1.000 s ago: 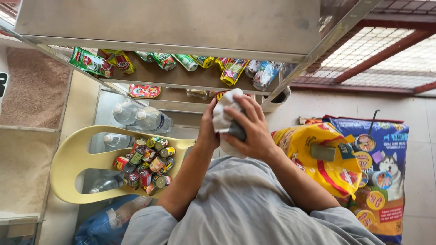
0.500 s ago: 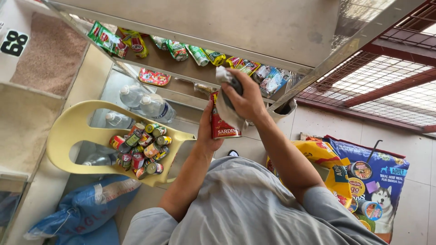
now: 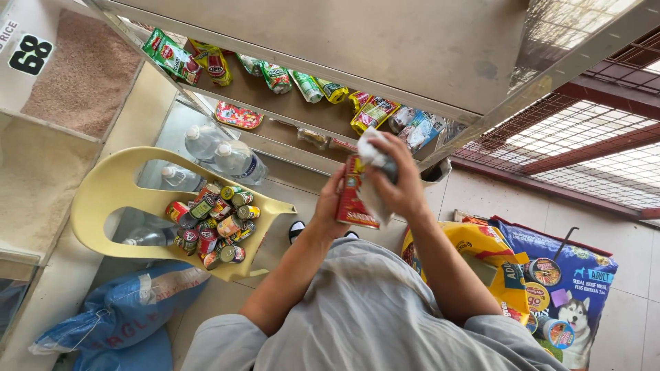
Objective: Cleaning a grocery store shelf with a sponge and wiping down canned goods with a cloth before restocking them.
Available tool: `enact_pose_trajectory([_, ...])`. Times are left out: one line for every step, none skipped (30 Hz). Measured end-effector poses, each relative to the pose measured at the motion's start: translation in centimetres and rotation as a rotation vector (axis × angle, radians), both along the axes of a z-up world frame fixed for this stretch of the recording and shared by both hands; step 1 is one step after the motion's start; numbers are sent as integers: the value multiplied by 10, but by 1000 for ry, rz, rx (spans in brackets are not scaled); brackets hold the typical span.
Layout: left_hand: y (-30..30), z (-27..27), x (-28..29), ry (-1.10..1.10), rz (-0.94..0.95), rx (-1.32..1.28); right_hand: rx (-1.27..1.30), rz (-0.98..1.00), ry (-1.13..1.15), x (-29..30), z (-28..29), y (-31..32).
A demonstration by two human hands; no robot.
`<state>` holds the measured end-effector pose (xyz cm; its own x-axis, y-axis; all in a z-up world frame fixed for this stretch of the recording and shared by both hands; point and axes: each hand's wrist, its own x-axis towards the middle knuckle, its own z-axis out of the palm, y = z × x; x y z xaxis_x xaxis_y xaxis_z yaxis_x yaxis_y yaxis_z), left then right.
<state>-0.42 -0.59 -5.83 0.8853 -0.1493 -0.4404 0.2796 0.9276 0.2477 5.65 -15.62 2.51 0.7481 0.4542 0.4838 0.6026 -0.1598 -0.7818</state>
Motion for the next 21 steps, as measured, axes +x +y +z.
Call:
enact_pose_trajectory([-8,4,-3,-32,-60,4,70,-104,60,9,-8,-4])
enact_pose_trajectory([-8,8,-3,-25,-65,2,68,-108,67,16,-2,-4])
enact_pose_trajectory([-10,10,-4,-52,-122,35,93,-178,25,22,4,-7])
enact_pose_trajectory([-12,13,-6,-80,-180,68,117,-248,-18,28,10,-8])
enact_pose_trajectory([-12,-9,-3,-82,-184,68,117,-252,-20,24,15,-8])
enact_pose_trajectory([-12,-31,0,-79,-205,48,63,-264,-84,19,20,-6])
enact_pose_trajectory([-12,-52,3,-73,-225,29,11,-275,-147,15,26,-4])
enact_pose_trajectory([-6,-40,6,-74,-227,30,11,-277,-147,7,33,4])
enact_pose_trajectory([-2,-29,6,-27,-195,28,-83,-224,-222,-5,39,11])
enact_pose_trajectory([3,-18,5,20,-163,26,-177,-169,-297,-16,46,18])
enact_pose_trajectory([8,-4,6,18,-166,26,-177,-173,-299,-28,49,22])
enact_pose_trajectory([13,11,7,9,-166,30,-203,-140,-299,-39,52,27])
enact_pose_trajectory([21,26,9,-1,-165,39,-225,-109,-301,-50,55,34])
enact_pose_trajectory([28,35,11,-5,-169,44,-221,-113,-305,-48,49,33])
enact_pose_trajectory([36,44,11,-16,-164,56,-157,-86,-226,-47,43,33])
enact_pose_trajectory([44,53,10,-26,-160,68,-94,-57,-147,-47,36,33])
enact_pose_trajectory([48,49,8,-32,-160,75,-87,-59,-153,-36,21,33])
enact_pose_trajectory([52,46,5,-49,-224,88,-71,-140,-93,-24,6,33])
enact_pose_trajectory([53,42,3,-64,-291,97,-59,-225,-32,-14,-9,30])
enact_pose_trajectory([56,35,3,-70,-295,100,-56,-230,-37,-6,3,35])
enact_pose_trajectory([58,28,3,-88,-358,116,-20,-287,-67,0,14,39])
